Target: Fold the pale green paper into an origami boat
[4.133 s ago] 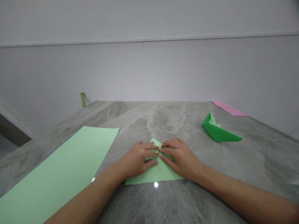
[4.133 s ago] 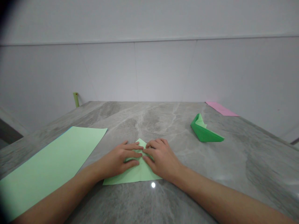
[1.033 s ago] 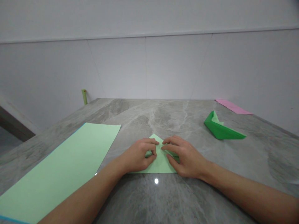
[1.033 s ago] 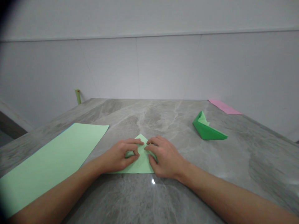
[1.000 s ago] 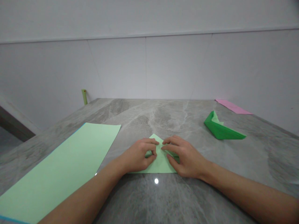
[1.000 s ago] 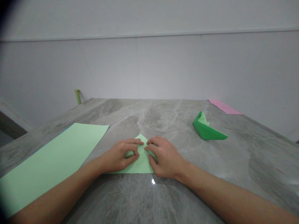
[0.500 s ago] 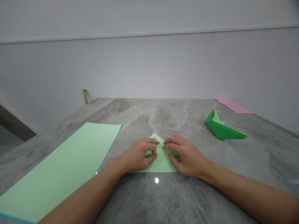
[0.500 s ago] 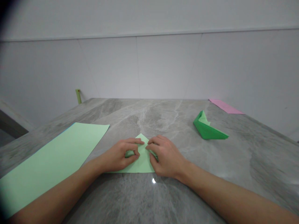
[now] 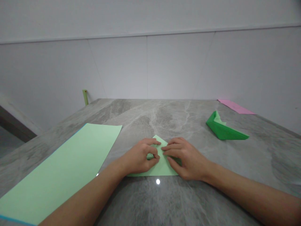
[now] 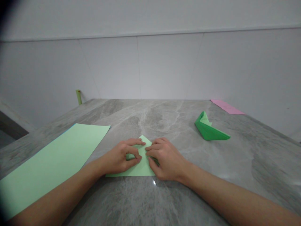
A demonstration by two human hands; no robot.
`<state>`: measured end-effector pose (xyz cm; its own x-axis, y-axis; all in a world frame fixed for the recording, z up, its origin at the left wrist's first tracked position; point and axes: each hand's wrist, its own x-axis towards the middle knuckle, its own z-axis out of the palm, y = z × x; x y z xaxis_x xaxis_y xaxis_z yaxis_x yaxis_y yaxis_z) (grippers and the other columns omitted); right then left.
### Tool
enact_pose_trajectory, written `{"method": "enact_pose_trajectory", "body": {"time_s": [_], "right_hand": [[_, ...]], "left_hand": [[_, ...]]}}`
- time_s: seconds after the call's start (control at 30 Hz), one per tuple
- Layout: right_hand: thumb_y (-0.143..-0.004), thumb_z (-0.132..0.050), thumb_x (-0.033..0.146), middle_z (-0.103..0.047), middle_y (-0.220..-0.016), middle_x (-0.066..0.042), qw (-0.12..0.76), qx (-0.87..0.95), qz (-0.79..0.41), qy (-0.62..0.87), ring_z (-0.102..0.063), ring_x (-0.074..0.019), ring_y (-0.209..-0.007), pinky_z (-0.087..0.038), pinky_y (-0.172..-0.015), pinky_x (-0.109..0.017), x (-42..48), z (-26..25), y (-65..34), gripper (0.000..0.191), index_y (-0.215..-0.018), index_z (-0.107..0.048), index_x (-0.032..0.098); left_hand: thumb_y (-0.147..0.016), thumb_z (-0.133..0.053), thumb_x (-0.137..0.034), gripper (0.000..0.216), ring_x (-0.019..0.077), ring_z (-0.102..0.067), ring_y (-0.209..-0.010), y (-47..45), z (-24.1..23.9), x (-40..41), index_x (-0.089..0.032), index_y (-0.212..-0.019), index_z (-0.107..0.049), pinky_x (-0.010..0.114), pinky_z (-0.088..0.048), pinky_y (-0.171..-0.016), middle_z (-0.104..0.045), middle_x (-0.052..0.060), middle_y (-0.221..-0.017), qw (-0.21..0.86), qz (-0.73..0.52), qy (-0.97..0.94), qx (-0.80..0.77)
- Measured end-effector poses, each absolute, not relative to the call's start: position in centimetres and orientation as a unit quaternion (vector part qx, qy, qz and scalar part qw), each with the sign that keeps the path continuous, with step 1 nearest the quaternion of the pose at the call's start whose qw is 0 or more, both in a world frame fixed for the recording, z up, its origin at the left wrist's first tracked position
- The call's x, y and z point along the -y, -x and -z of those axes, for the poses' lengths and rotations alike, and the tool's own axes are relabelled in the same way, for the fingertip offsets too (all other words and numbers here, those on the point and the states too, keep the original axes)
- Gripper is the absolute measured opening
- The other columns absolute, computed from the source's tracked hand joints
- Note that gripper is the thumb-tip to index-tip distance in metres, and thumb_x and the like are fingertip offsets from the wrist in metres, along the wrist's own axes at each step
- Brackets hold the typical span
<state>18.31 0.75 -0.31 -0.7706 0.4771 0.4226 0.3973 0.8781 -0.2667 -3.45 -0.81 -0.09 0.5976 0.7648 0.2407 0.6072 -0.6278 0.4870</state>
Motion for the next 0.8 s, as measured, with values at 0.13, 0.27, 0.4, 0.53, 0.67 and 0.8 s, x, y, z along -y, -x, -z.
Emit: {"method": "enact_pose_trajectory", "body": {"time_s": [0.13, 0.27, 0.4, 0.53, 0.67, 0.8], "right_hand": [[-0.078, -0.057, 0.016, -0.068, -0.078, -0.007, 0.240, 0.939, -0.085, 0.229, -0.058, -0.0214, -0.079, -0.043, -0.078, -0.039, -0.74, 0.09, -18.29, 0.017, -0.088, -0.070, 0.018], [-0.081, -0.055, 0.018, -0.062, -0.073, -0.006, 0.233, 0.943, -0.080, 0.224, -0.053, -0.0206, -0.076, -0.042, -0.074, -0.038, -0.64, 0.09, -18.29, 0.016, -0.086, -0.070, 0.017], [-0.081, -0.055, 0.019, -0.059, -0.081, -0.008, 0.226, 0.947, -0.078, 0.213, -0.051, -0.0202, -0.079, -0.042, -0.074, -0.038, -0.59, 0.15, -18.28, 0.017, -0.088, -0.070, 0.017], [-0.083, -0.054, 0.019, -0.058, -0.085, -0.008, 0.224, 0.949, -0.074, 0.209, -0.051, -0.0205, -0.082, -0.042, -0.077, -0.039, -0.66, 0.30, -18.30, 0.019, -0.093, -0.071, 0.018], [-0.083, -0.054, 0.019, -0.057, -0.085, -0.008, 0.227, 0.948, -0.072, 0.210, -0.051, -0.0203, -0.082, -0.043, -0.077, -0.039, -0.73, 0.29, -18.31, 0.022, -0.097, -0.071, 0.018], [-0.084, -0.052, 0.018, -0.057, -0.085, -0.008, 0.218, 0.950, -0.074, 0.210, -0.052, -0.0204, -0.082, -0.045, -0.076, -0.038, -0.74, 0.08, -18.25, 0.023, -0.097, -0.071, 0.018]], "left_hand": [[-0.078, -0.064, -0.022, 0.011, 0.0240, -0.052, -0.117, 3.44, -0.23, 1.11, -0.023, -0.077, -0.075, 0.040, -0.036, -0.103, -0.058, 0.009, -0.122, 0.151, -0.215, -0.880, -0.395], [-0.079, -0.064, -0.026, 0.012, 0.0212, -0.054, -0.096, 3.31, -0.50, 1.12, -0.025, -0.077, -0.076, 0.039, -0.039, -0.093, -0.059, 0.007, -0.096, 0.114, -0.208, -0.886, -0.398], [-0.080, -0.062, -0.024, 0.014, 0.0175, -0.052, -0.082, 3.27, -0.38, 0.92, -0.023, -0.078, -0.075, 0.034, -0.040, -0.084, -0.059, 0.004, -0.080, 0.119, -0.191, -0.894, -0.387], [-0.080, -0.061, -0.023, 0.013, 0.0162, -0.054, -0.080, 3.36, -0.19, 0.89, -0.022, -0.077, -0.074, 0.032, -0.040, -0.082, -0.061, 0.003, -0.079, 0.134, -0.196, -0.894, -0.381], [-0.080, -0.061, -0.022, 0.013, 0.0159, -0.056, -0.079, 3.43, -0.15, 1.01, -0.022, -0.076, -0.074, 0.031, -0.040, -0.083, -0.062, 0.003, -0.078, 0.137, -0.198, -0.893, -0.381], [-0.081, -0.061, -0.022, 0.014, 0.0158, -0.057, -0.079, 3.33, -0.18, 1.09, -0.021, -0.075, -0.073, 0.032, -0.040, -0.084, -0.062, 0.003, -0.077, 0.136, -0.200, -0.892, -0.383]]}}
